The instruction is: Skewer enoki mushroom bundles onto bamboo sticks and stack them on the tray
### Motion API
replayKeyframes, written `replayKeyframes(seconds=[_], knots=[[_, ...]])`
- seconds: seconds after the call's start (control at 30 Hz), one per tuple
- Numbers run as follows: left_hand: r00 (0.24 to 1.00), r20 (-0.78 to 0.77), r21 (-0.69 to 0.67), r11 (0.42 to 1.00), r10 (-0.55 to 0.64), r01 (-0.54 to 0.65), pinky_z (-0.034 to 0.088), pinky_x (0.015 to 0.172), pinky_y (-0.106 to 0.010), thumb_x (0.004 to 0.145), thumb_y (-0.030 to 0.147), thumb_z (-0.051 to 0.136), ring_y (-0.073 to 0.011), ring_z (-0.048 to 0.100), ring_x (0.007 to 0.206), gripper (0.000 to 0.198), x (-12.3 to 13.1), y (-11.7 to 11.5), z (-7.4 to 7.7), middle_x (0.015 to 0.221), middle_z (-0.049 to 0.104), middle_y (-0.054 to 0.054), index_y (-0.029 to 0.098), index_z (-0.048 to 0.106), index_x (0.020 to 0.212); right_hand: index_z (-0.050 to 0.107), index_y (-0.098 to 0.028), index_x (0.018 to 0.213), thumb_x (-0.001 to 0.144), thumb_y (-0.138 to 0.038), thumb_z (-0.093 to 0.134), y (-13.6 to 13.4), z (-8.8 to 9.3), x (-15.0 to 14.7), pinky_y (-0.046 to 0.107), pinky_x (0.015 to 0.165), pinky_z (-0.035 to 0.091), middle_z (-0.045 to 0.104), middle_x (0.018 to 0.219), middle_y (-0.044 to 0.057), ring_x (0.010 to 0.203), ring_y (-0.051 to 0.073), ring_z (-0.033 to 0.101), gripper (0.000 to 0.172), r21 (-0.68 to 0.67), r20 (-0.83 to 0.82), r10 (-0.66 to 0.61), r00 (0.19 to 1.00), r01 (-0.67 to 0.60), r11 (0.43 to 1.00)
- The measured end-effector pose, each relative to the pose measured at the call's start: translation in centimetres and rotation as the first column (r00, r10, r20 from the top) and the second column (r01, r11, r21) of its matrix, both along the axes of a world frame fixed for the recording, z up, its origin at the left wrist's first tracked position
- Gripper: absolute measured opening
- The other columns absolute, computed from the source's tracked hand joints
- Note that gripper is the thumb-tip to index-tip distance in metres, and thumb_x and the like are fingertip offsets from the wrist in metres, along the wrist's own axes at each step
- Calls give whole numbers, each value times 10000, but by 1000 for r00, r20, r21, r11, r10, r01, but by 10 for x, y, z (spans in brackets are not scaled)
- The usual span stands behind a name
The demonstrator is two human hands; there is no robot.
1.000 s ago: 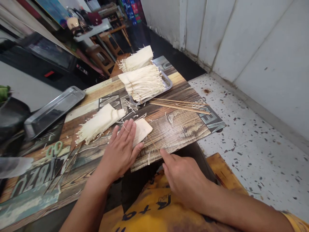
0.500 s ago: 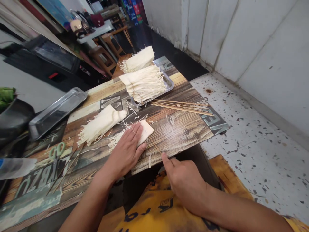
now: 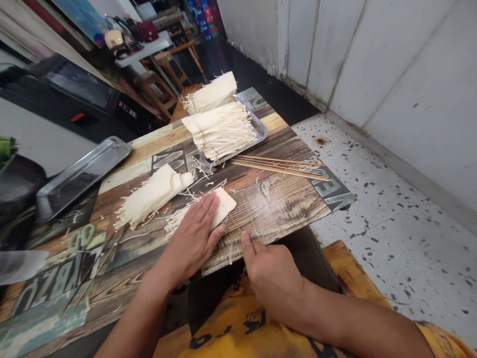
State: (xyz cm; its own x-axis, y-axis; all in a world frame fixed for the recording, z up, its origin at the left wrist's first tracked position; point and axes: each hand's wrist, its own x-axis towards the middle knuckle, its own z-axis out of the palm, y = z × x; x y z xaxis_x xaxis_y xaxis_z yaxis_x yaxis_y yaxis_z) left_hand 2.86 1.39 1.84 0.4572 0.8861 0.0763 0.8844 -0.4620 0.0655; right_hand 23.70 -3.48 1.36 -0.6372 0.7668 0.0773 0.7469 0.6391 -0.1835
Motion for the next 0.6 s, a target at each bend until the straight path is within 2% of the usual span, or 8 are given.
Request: replayKeyframes(seconds=[0.13, 0.27, 0.43, 0.6], knots=[[1000, 0, -11, 1000, 2, -2, 275, 1154, -486, 980, 462, 264, -283, 282, 1419, 644, -1, 1, 0, 1496, 355, -213, 10, 323, 1435, 519, 16, 1301, 769, -30, 507, 4, 14, -10, 279, 466, 393, 706, 830, 127, 622, 178, 649, 534, -106, 133, -23, 991, 38, 994], [1000, -4, -18, 1000, 0, 0, 271, 1154, -487, 981, 460, 261, -288, 293, 1414, 646, -2, 3, 0, 1493, 359, -216, -4, 342, 1422, 530, -7, 1294, 782, -11, 496, 9, 26, -20, 279, 470, 405, 709, 835, 141, 648, 194, 659, 514, -148, 193, -39, 980, 68, 987], [1000, 11, 8, 1000, -4, 4, 277, 1150, -490, 978, 472, 264, -293, 302, 1409, 652, -3, 2, -6, 1485, 368, -226, -1, 343, 1420, 502, 4, 1305, 836, -45, 462, 22, 26, -28, 294, 516, 431, 707, 844, 155, 700, 219, 668, 473, -150, 108, -103, 989, 119, 982], [999, 33, 59, 998, -8, 6, 280, 1146, -487, 978, 485, 258, -288, 310, 1406, 640, -4, 3, -13, 1483, 379, -216, 44, 324, 1436, 567, -72, 1232, 877, -102, 445, 25, 23, -18, 296, 566, 419, 714, 820, 104, 722, 224, 671, 377, -261, -12, -181, 983, 172, 950]])
